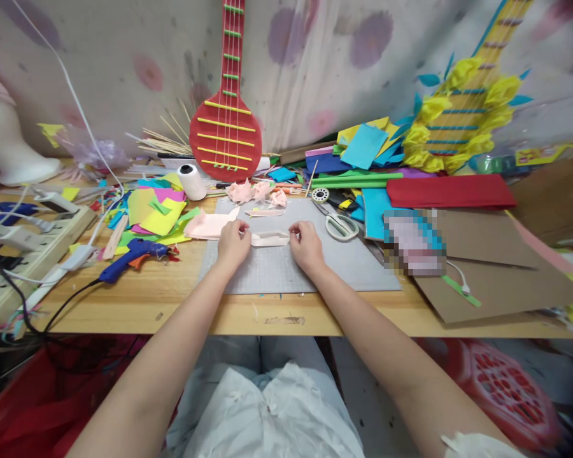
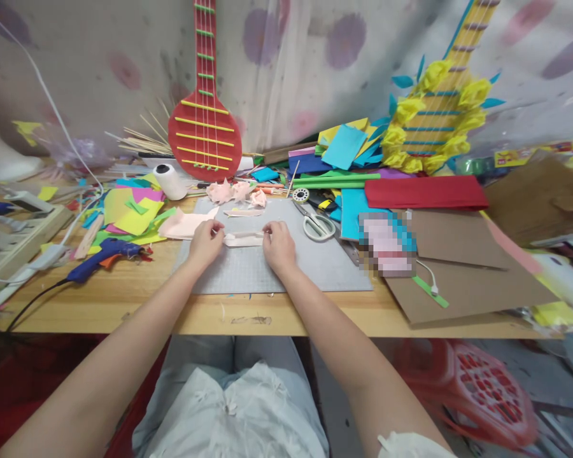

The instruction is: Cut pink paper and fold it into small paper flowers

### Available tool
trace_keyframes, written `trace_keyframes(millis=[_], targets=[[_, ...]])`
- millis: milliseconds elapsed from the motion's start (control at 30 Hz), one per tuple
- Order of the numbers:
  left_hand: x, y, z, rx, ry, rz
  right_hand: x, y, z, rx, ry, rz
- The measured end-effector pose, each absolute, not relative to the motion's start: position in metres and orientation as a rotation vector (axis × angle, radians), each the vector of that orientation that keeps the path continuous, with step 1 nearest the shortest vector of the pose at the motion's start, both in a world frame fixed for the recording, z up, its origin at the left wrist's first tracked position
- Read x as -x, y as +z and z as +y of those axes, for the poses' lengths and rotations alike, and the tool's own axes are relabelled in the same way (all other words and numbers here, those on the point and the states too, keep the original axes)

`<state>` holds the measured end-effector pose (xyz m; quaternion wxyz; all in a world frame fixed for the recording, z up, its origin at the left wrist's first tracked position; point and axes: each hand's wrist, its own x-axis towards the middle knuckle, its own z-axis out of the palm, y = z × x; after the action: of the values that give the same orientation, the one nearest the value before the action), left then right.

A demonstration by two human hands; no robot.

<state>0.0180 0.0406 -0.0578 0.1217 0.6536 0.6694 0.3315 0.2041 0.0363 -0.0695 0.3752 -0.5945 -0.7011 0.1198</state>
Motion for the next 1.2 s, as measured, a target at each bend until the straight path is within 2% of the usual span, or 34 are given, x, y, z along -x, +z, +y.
trace_keyframes(millis=[267,400,800,1200], targets=[[-0.028,-0.033,0.065,-1.993,0.347,1.971,-0.204,-0.076,0.047,1.649,0.282,-1.877],[-0.030,-0.028,0.076,-1.952,0.218,1.941,-0.205,-0.076,0.046,1.646,0.282,-1.887],[-0.030,-0.030,0.073,-1.902,0.316,1.673,-0.204,-0.073,0.046,1.559,0.347,-1.935],[-0.031,-0.049,0.041,-2.447,0.755,1.537,-0.202,-0.071,0.039,1.423,0.250,-2.096]])
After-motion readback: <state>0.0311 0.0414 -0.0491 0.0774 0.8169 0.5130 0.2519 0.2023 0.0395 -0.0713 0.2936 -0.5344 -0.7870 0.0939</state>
